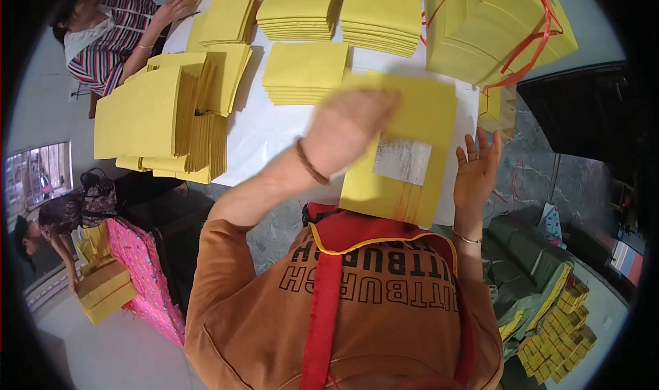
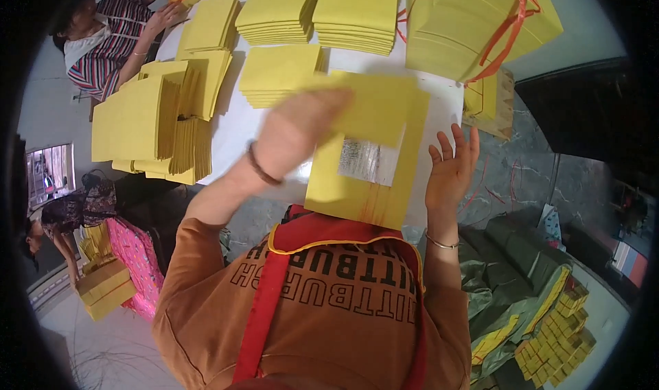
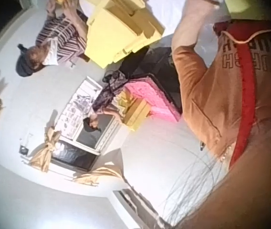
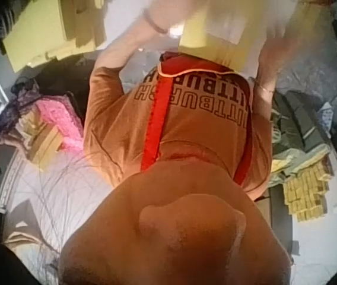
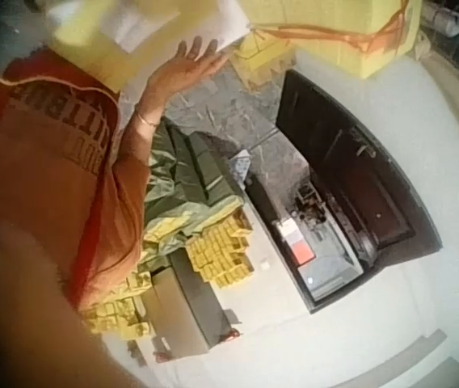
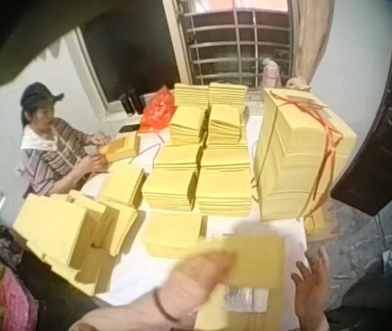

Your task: Folding and organizing yellow paper envelopes with silver foil inserts.

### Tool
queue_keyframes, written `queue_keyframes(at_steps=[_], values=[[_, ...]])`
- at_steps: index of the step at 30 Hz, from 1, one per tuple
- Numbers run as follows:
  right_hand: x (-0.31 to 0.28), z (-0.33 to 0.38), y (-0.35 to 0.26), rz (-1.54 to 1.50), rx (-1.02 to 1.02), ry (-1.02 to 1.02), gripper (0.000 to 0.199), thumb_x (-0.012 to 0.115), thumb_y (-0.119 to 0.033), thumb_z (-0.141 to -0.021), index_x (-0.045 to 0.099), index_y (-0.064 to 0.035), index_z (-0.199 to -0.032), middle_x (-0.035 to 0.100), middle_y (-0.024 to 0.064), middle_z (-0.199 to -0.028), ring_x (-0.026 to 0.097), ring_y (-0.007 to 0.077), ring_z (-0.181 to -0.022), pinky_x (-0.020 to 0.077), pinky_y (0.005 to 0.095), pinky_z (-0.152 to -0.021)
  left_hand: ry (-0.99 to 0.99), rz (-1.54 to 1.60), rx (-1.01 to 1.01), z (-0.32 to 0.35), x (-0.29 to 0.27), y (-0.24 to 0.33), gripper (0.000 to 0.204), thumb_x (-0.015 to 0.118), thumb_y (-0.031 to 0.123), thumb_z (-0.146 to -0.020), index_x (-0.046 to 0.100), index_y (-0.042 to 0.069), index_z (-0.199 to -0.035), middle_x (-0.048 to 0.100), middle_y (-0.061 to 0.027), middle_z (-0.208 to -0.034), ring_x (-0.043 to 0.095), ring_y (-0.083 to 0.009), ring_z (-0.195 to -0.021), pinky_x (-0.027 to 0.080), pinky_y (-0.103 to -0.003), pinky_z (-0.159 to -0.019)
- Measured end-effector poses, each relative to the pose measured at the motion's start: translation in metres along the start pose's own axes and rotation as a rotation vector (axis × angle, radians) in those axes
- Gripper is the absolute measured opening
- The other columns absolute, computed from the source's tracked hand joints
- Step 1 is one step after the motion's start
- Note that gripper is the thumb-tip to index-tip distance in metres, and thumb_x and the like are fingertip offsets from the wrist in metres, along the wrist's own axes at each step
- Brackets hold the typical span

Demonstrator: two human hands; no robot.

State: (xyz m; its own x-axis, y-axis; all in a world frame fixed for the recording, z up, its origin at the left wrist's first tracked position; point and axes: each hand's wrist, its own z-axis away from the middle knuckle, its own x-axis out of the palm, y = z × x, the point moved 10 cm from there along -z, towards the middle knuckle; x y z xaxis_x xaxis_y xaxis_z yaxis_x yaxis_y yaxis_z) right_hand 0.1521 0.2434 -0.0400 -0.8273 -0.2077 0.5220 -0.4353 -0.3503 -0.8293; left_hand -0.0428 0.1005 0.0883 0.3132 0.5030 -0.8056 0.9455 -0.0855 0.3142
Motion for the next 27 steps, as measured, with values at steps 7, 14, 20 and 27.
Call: queue_keyframes(at_steps=[7, 14, 20, 27], values=[[0.0, 0.001, 0.019, 0.073, 0.081, -0.064, 0.039, 0.044, -0.023, -0.097, 0.039, -0.01, -0.132, 0.052, 0.0057, -0.118, 0.053, 0.0153, -0.102, 0.0447, 0.0297, -0.082, 0.017, -0.503, -0.095, 0.055, 0.024, -0.153, 0.049, 0.055, 0.005, -0.074, 0.052, 0.01, -0.123, 0.056, -0.0088, -0.12, 0.053, -0.0258, -0.11, 0.041, -0.04, -0.091], [-0.006, -0.004, 0.018, 0.121, 0.064, -0.042, 0.029, 0.047, -0.018, -0.096, 0.049, -0.0071, -0.122, 0.058, 0.0039, -0.106, 0.055, 0.0138, -0.096, 0.0443, 0.0277, -0.079, -0.129, -0.432, -0.221, 0.084, 0.06, -0.182, 0.049, 0.053, 0.005, -0.078, 0.05, 0.012, -0.126, 0.054, -0.0077, -0.125, 0.051, -0.0263, -0.112, 0.039, -0.042, -0.095], [-0.01, -0.009, 0.014, 0.159, 0.03, -0.028, 0.027, 0.049, -0.018, -0.095, 0.051, -0.0088, -0.12, 0.059, 0.0029, -0.103, 0.056, 0.0129, -0.094, 0.0439, 0.028, -0.079, -0.258, -0.354, -0.201, 0.101, 0.07, -0.188, 0.062, 0.055, -0.001, -0.074, 0.044, 0.012, -0.133, 0.047, -0.0075, -0.135, 0.045, -0.0277, -0.12, 0.034, -0.044, -0.1], [-0.001, -0.01, 0.011, 0.182, 0.019, -0.028, 0.024, 0.05, -0.017, -0.095, 0.053, -0.0095, -0.118, 0.06, 0.0018, -0.103, 0.056, 0.0122, -0.094, 0.0426, 0.0278, -0.079, -0.352, -0.278, -0.33, 0.116, 0.09, -0.184, 0.075, 0.059, 0.013, -0.073, 0.029, 0.014, -0.141, 0.027, -0.0149, -0.146, 0.024, -0.0339, -0.134, 0.02, -0.049, -0.109]])
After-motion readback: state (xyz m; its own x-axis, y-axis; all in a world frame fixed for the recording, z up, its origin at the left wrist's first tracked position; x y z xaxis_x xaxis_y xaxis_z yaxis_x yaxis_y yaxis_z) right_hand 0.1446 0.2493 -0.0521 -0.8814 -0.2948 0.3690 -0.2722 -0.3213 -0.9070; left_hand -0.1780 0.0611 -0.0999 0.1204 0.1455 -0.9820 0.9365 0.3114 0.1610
